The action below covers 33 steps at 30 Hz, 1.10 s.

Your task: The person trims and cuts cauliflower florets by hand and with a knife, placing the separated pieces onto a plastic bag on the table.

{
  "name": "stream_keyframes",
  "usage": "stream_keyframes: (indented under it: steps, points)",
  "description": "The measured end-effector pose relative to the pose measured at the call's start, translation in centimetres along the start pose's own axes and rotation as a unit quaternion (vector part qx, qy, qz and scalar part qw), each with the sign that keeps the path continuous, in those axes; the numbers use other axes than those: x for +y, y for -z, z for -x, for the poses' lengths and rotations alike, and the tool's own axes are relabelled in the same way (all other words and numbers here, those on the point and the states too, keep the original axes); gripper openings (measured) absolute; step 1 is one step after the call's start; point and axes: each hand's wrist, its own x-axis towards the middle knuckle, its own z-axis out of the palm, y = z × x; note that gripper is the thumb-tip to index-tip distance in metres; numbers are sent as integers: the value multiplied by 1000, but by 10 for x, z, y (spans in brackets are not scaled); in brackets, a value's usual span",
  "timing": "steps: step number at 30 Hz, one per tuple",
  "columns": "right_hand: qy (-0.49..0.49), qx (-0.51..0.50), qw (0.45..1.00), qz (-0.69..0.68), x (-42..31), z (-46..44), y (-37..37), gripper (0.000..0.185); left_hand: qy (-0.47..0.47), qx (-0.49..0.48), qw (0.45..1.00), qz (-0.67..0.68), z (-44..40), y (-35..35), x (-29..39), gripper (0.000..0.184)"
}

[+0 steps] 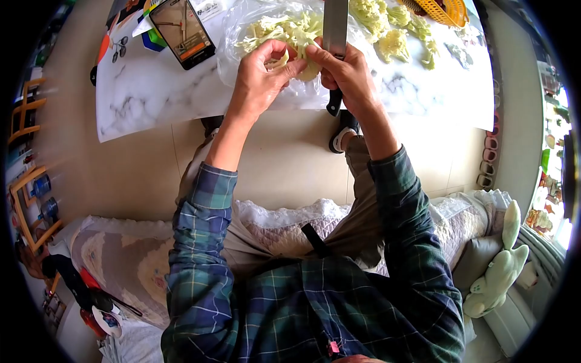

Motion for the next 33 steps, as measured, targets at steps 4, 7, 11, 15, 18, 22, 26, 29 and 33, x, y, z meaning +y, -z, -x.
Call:
stream_keyframes:
  steps: [4,7,11,15,18,22,26,29,33]
  points:
    - [2,-18,1000,-17,6,-1,1,35,-23,-7,999,-38,0,4,5,18]
    - [9,-19,998,60,5,0,-1,38,-116,17,981,-156,0,3,-3,15]
    - [39,-26,990,132,5,3,-10,42,-182,79,934,-298,2,-1,-13,16]
    - [71,-33,990,120,9,-2,-11,44,-215,88,922,-309,3,-3,-18,18]
    - [38,-58,991,112,-1,0,0,39,-184,43,927,-324,5,-2,-8,13]
    - [-55,-128,985,101,-19,1,25,29,-216,-49,918,-328,4,9,5,14]
    - [-19,-67,995,73,-6,0,21,32,-163,-25,956,-244,1,3,-3,13]
    - [-2,-51,996,76,-5,-2,21,36,11,2,1000,-14,0,3,2,21]
    - [13,-14,997,71,-3,-6,25,42,71,17,991,113,-2,9,11,34]
